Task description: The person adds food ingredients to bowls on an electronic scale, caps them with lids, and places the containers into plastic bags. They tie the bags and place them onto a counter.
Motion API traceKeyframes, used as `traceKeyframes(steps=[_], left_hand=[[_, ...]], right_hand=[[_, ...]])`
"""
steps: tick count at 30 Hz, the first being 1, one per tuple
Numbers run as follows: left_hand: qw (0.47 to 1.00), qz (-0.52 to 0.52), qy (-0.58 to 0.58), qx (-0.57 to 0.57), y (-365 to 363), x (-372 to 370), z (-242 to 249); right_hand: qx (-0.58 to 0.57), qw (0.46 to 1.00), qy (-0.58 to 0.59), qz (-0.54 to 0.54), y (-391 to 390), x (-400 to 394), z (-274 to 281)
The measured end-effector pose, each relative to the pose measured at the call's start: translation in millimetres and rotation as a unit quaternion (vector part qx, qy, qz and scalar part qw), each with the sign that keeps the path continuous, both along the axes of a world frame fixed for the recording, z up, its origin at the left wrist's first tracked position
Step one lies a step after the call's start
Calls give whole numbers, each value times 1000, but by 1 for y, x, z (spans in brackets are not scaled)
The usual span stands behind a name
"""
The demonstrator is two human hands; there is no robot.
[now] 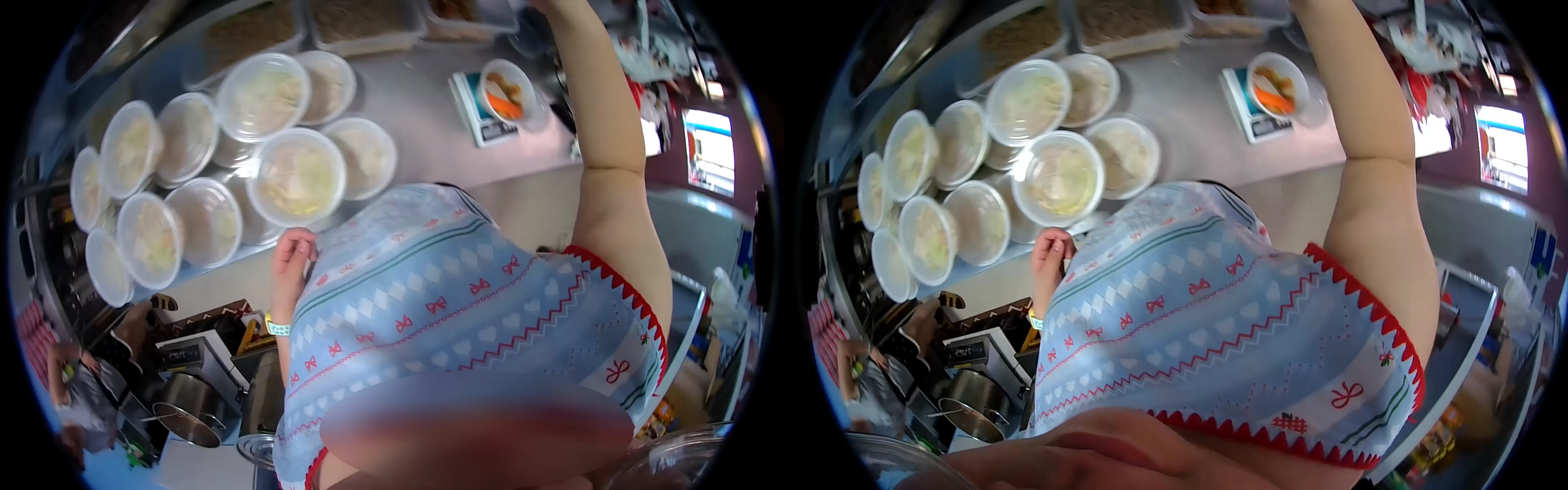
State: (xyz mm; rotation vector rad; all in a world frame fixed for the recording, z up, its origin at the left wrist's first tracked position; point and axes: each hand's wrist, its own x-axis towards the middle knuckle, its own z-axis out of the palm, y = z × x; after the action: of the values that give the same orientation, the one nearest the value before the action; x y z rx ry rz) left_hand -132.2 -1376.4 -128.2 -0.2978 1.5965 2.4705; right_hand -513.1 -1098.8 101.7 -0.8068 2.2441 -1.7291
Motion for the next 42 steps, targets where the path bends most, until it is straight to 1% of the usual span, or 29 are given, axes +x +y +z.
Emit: traceKeyframes(steps=[1,3,4,5,7,8,9,10,11,12,14,16,17,18,19,21,22,24,25,27,28,29,35,37,38,40,41,42], left_hand=[[1000,-9,-2,-4,-8,2,-12],[1000,-20,-21,-5,27,-12,-11],[999,-34,-17,-7,40,-17,-10],[999,-47,-15,-9,59,-22,-10],[998,-49,-28,-18,99,-33,-9],[998,-54,-19,-12,59,-12,-23],[998,-60,-9,-14,70,-12,-24],[998,-60,-5,-9,88,-11,-24],[998,-57,-7,-14,101,-10,-23],[998,-62,0,-12,118,-7,-20],[997,-78,12,-21,145,0,-17],[998,-64,9,-28,179,1,-16],[998,-56,6,-28,205,-12,-9],[999,-43,7,-29,213,-7,-10],[999,-33,1,-30,220,-2,-11],[1000,-9,3,-20,229,-2,-13],[1000,1,5,-16,235,-6,-10],[999,12,-11,-33,240,-4,-11],[998,18,-22,-48,244,-4,-11],[998,34,-14,-60,247,-4,-8],[997,51,-16,-55,250,-5,-7],[996,66,-18,-51,252,-5,-5],[996,64,-14,-66,258,-8,1],[995,60,-17,-72,261,-8,1],[996,55,-13,-71,261,-9,1],[996,50,-10,-70,261,-9,0],[997,48,-8,-67,261,-9,-1],[997,47,-5,-65,261,-9,-1]], right_hand=[[9,999,36,-28,15,9,-27],[89,986,-98,-106,96,31,-48],[95,987,-108,-78,115,45,-55],[67,979,-98,-163,144,48,-87],[138,971,-130,-147,205,48,-136],[132,974,-122,-138,159,75,-170],[105,978,-124,-131,171,79,-202],[205,969,-69,-122,186,80,-224],[301,947,-15,-113,191,85,-233],[296,949,-16,-109,197,88,-241],[307,943,100,-74,189,105,-247],[289,950,101,-53,201,112,-239],[278,955,99,-36,218,101,-228],[297,951,60,-67,225,104,-222],[295,952,58,-57,237,104,-224],[315,942,79,-79,261,94,-226],[313,944,77,-73,270,88,-224],[225,962,48,-143,282,90,-224],[226,964,41,-137,286,92,-224],[218,944,165,-187,290,95,-226],[207,952,120,-193,291,97,-227],[207,953,114,-190,296,102,-232],[228,951,99,-186,296,98,-244],[275,939,110,-176,285,94,-243],[273,939,111,-176,279,92,-244],[296,936,128,-140,265,86,-247],[295,936,129,-141,261,82,-253],[296,940,120,-117,257,76,-262]])
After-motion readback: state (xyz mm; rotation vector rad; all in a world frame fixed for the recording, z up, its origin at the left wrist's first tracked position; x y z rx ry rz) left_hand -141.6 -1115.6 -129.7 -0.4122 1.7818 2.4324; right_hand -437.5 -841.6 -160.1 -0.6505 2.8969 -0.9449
